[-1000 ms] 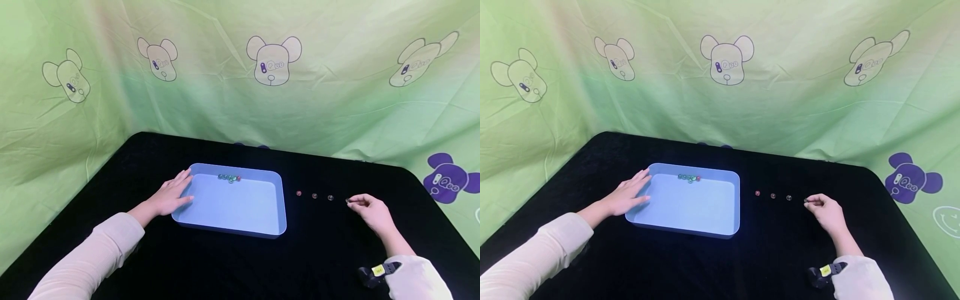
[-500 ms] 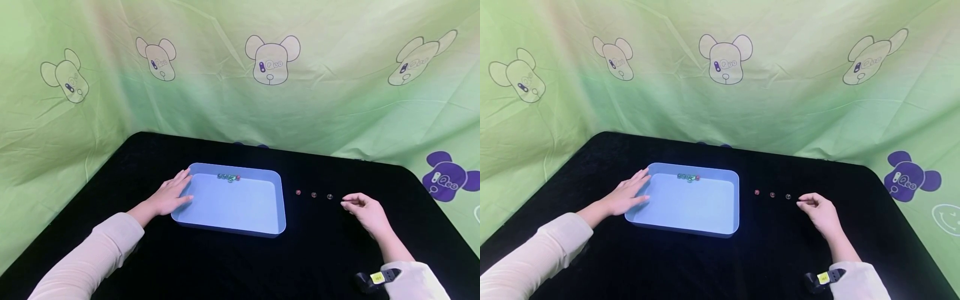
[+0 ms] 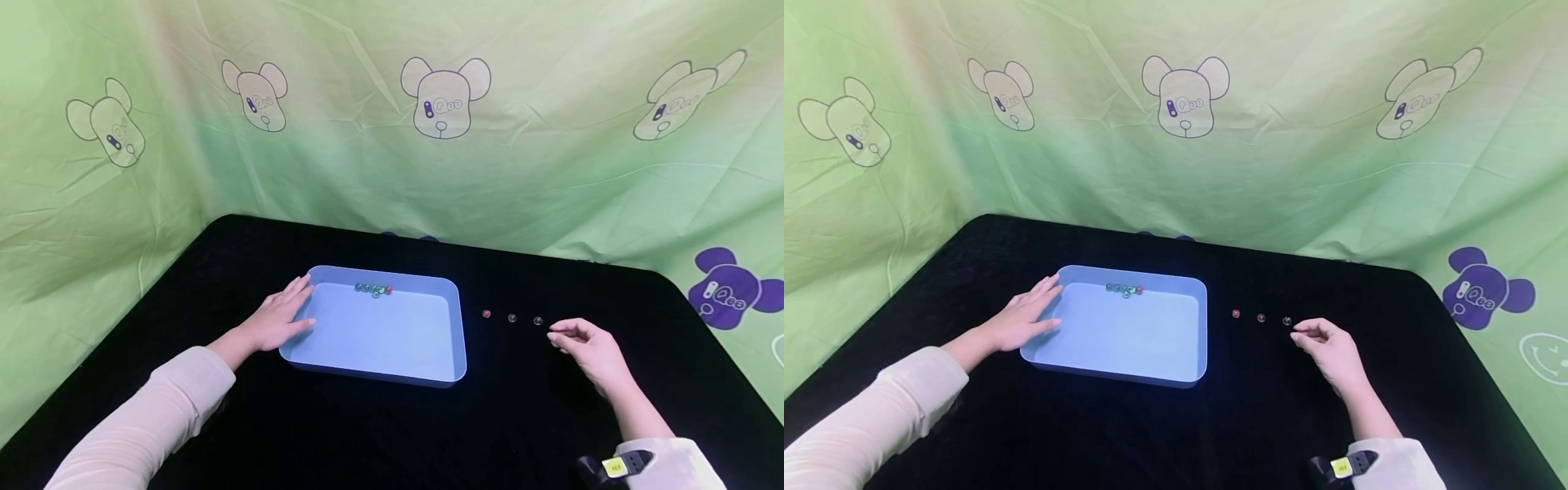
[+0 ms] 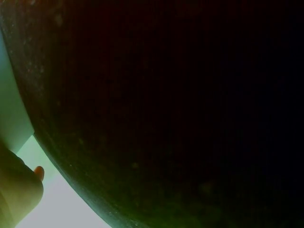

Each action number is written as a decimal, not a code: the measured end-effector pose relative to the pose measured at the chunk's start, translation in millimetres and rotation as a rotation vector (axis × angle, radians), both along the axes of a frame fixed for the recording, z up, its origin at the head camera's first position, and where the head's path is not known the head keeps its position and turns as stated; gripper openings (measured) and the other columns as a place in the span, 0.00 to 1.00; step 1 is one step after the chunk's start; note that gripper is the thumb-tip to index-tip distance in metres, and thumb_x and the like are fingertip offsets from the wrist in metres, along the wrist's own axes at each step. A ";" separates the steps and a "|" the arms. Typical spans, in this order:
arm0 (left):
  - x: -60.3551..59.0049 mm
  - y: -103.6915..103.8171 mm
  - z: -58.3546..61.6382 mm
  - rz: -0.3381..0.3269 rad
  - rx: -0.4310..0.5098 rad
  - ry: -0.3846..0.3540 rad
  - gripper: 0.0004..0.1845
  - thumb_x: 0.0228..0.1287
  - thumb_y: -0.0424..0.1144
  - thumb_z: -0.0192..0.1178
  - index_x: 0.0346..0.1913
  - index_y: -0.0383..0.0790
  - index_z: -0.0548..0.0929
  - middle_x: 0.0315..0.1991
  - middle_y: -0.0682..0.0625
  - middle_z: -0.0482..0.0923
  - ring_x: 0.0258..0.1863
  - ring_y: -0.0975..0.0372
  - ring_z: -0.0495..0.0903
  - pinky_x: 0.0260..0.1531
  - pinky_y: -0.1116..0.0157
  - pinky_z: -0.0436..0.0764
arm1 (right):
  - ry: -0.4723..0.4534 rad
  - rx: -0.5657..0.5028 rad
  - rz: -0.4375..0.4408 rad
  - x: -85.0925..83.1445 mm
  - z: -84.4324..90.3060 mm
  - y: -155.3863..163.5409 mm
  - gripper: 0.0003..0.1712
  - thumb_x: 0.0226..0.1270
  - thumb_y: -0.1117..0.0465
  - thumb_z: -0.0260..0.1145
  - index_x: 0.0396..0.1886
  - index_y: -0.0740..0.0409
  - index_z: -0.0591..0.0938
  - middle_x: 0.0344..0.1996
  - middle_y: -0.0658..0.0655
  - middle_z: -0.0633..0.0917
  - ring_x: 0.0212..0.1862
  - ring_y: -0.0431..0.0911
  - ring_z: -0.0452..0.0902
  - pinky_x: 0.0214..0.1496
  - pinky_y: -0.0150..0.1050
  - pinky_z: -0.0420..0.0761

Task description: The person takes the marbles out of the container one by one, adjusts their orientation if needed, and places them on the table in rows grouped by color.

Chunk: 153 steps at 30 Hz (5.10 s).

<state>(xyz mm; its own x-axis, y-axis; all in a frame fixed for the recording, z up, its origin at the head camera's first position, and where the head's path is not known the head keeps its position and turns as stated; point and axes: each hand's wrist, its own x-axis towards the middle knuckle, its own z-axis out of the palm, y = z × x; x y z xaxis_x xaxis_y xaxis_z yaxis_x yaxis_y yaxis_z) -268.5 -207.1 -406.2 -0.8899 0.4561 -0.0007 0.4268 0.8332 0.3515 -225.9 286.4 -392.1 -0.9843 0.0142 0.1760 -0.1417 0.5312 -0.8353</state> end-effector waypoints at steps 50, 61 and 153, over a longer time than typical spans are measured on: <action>2.3 0.7 3.2 -0.009 -0.011 0.009 0.37 0.62 0.53 0.44 0.66 0.34 0.46 0.67 0.46 0.34 0.64 0.53 0.36 0.56 0.50 0.46 | 0.009 -0.283 0.234 -42.6 -35.1 -61.9 0.34 0.42 0.41 0.66 0.37 0.68 0.76 0.27 0.53 0.80 0.29 0.42 0.77 0.31 0.32 0.75; 1.5 1.0 3.3 -0.005 -0.018 -0.005 0.38 0.61 0.53 0.45 0.66 0.34 0.45 0.67 0.45 0.34 0.64 0.53 0.35 0.55 0.50 0.46 | -0.012 -0.269 0.279 -33.0 0.2 -91.9 0.17 0.52 0.59 0.64 0.36 0.68 0.76 0.27 0.52 0.80 0.30 0.41 0.77 0.32 0.32 0.75; 0.6 1.4 2.6 -0.005 -0.005 -0.014 0.37 0.61 0.52 0.45 0.66 0.34 0.46 0.67 0.46 0.34 0.64 0.53 0.35 0.55 0.49 0.46 | -0.256 -0.333 0.225 -72.3 25.4 -206.9 0.11 0.55 0.66 0.61 0.37 0.69 0.75 0.33 0.65 0.79 0.28 0.41 0.76 0.35 0.36 0.75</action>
